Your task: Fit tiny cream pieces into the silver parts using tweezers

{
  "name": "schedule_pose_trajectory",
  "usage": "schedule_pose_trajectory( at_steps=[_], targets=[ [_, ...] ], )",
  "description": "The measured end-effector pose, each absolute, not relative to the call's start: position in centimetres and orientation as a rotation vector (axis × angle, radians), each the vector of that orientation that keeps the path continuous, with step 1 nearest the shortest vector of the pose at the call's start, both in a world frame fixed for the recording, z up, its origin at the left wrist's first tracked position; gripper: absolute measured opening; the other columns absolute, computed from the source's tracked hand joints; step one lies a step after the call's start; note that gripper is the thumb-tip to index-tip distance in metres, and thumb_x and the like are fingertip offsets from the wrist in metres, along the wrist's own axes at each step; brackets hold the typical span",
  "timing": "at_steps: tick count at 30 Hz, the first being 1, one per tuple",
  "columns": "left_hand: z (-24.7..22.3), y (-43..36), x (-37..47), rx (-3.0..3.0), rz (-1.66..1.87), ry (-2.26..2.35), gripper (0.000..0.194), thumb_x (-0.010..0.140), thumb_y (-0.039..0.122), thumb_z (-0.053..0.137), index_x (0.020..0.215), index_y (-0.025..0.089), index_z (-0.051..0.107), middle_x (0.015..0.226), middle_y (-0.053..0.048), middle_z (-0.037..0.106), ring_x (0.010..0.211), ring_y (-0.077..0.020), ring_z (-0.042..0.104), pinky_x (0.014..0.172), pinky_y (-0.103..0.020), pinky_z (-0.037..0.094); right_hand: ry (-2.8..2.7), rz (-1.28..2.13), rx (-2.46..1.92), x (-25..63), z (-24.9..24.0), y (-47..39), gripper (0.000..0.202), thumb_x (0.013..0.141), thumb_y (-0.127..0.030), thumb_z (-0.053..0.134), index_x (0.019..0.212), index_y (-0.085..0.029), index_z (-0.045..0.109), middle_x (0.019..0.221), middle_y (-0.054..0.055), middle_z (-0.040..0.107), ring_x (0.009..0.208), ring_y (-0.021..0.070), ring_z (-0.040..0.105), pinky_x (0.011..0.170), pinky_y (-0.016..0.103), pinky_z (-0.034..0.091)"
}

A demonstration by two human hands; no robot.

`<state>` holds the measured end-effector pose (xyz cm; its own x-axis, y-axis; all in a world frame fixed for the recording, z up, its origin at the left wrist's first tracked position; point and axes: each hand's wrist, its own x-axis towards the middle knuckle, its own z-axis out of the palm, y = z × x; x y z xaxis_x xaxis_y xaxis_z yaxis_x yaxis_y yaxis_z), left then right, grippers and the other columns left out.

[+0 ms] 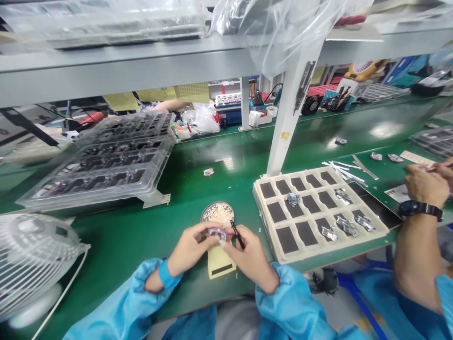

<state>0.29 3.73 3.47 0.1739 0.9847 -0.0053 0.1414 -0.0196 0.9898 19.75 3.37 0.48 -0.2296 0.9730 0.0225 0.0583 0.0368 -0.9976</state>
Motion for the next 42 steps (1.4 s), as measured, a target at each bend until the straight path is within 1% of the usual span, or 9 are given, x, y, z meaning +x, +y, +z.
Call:
schedule_pose_trajectory(
  at_steps=[3, 9, 14, 18, 21, 24, 28, 33, 42],
  targets=[
    [4.0, 7.3, -2.4, 1.57, 1.105, 1.365, 0.028, 0.09, 0.035, 0.066, 0.113, 0.018, 0.068, 0.111, -0.009, 0.073, 0.101, -0.0223, 0.069, 0.091, -0.032, 0.053, -1.399, 1.371, -1.115, 21.1, 0.2, 3.6, 0.036, 0.08, -0.04, 0.077, 0.107, -0.018, 0.07, 0.089, 0.003, 0.065, 0.057, 0.0096, 0.044, 0.051, 0.023, 0.038],
    [3.1, 17.7, -8.3, 1.837, 0.929, 1.941, 0.036, 0.094, 0.022, 0.05, 0.127, 0.013, 0.061, 0.124, -0.013, 0.066, 0.112, -0.0263, 0.061, 0.103, -0.04, 0.044, -1.35, 1.228, -1.038, 22.4, -0.4, 3.7, 0.03, 0.098, -0.044, 0.054, 0.099, -0.019, 0.07, 0.083, 0.004, 0.061, 0.065, 0.0148, 0.054, 0.057, 0.027, 0.045],
    [2.0, 21.9, -7.8, 1.939, 0.837, 2.109, 0.046, 0.085, 0.028, 0.064, 0.127, 0.009, 0.06, 0.135, -0.021, 0.054, 0.136, -0.0399, 0.034, 0.113, -0.054, 0.024, -1.538, 1.076, -0.998, 21.8, 0.5, 3.9, 0.023, 0.1, -0.035, 0.054, 0.095, -0.02, 0.07, 0.093, 0.007, 0.064, 0.086, 0.0198, 0.061, 0.078, 0.032, 0.05],
    [1.4, 23.8, -6.1, 2.154, 0.721, 2.045, 0.04, 0.086, 0.033, 0.068, 0.118, 0.011, 0.064, 0.131, -0.018, 0.059, 0.135, -0.0378, 0.033, 0.115, -0.056, 0.012, -1.641, 0.934, -1.029, 21.6, 0.8, 4.1, 0.023, 0.097, -0.032, 0.058, 0.083, -0.018, 0.069, 0.088, 0.006, 0.061, 0.086, 0.0199, 0.06, 0.077, 0.032, 0.047],
    [1.3, 24.2, -5.7, 2.128, 0.742, 2.045, 0.027, 0.086, 0.036, 0.068, 0.103, 0.015, 0.067, 0.119, -0.017, 0.065, 0.132, -0.0373, 0.038, 0.113, -0.055, 0.018, -1.614, 0.964, -1.111, 21.9, 0.0, 3.8, 0.031, 0.098, -0.037, 0.056, 0.077, -0.018, 0.069, 0.074, 0.003, 0.058, 0.071, 0.0171, 0.058, 0.066, 0.03, 0.045],
    [1.5, 22.2, -5.3, 2.05, 0.845, 2.023, 0.034, 0.083, 0.035, 0.071, 0.111, 0.017, 0.062, 0.112, -0.013, 0.068, 0.117, -0.0328, 0.054, 0.104, -0.049, 0.036, -1.499, 1.252, -1.136, 22.2, -0.9, 3.5, 0.032, 0.098, -0.044, 0.056, 0.082, -0.019, 0.069, 0.066, 0.001, 0.061, 0.058, 0.0145, 0.057, 0.056, 0.027, 0.044],
    [2.1, 15.5, -3.8, 1.737, 1.212, 1.5, 0.05, 0.08, 0.028, 0.076, 0.124, 0.018, 0.055, 0.107, -0.007, 0.071, 0.097, -0.0224, 0.067, 0.088, -0.035, 0.051, -1.563, 1.403, -0.977, 22.1, -0.9, 3.4, 0.017, 0.092, -0.037, 0.068, 0.092, -0.02, 0.068, 0.079, 0.002, 0.068, 0.071, 0.0164, 0.064, 0.067, 0.028, 0.051],
    [2.7, 5.9, -1.7, 1.328, 1.087, 1.183, 0.043, 0.074, 0.032, 0.083, 0.108, 0.016, 0.064, 0.098, -0.007, 0.073, 0.088, -0.0201, 0.069, 0.079, -0.029, 0.054, -1.776, 1.301, -0.804, 21.4, 0.1, 3.1, 0.007, 0.091, -0.027, 0.07, 0.091, -0.021, 0.07, 0.09, 0.004, 0.071, 0.087, 0.0188, 0.067, 0.08, 0.031, 0.052],
    [1.3, 2.2, -1.7, 1.36, 0.75, 1.218, 0.02, 0.084, 0.027, 0.069, 0.099, 0.016, 0.062, 0.086, -0.006, 0.073, 0.07, -0.0144, 0.067, 0.063, -0.023, 0.05, -1.919, 1.255, -0.895, 20.4, -0.8, 2.3, 0.008, 0.089, -0.028, 0.073, 0.095, -0.023, 0.069, 0.091, 0.002, 0.074, 0.084, 0.0174, 0.07, 0.076, 0.028, 0.053]
  ],
)
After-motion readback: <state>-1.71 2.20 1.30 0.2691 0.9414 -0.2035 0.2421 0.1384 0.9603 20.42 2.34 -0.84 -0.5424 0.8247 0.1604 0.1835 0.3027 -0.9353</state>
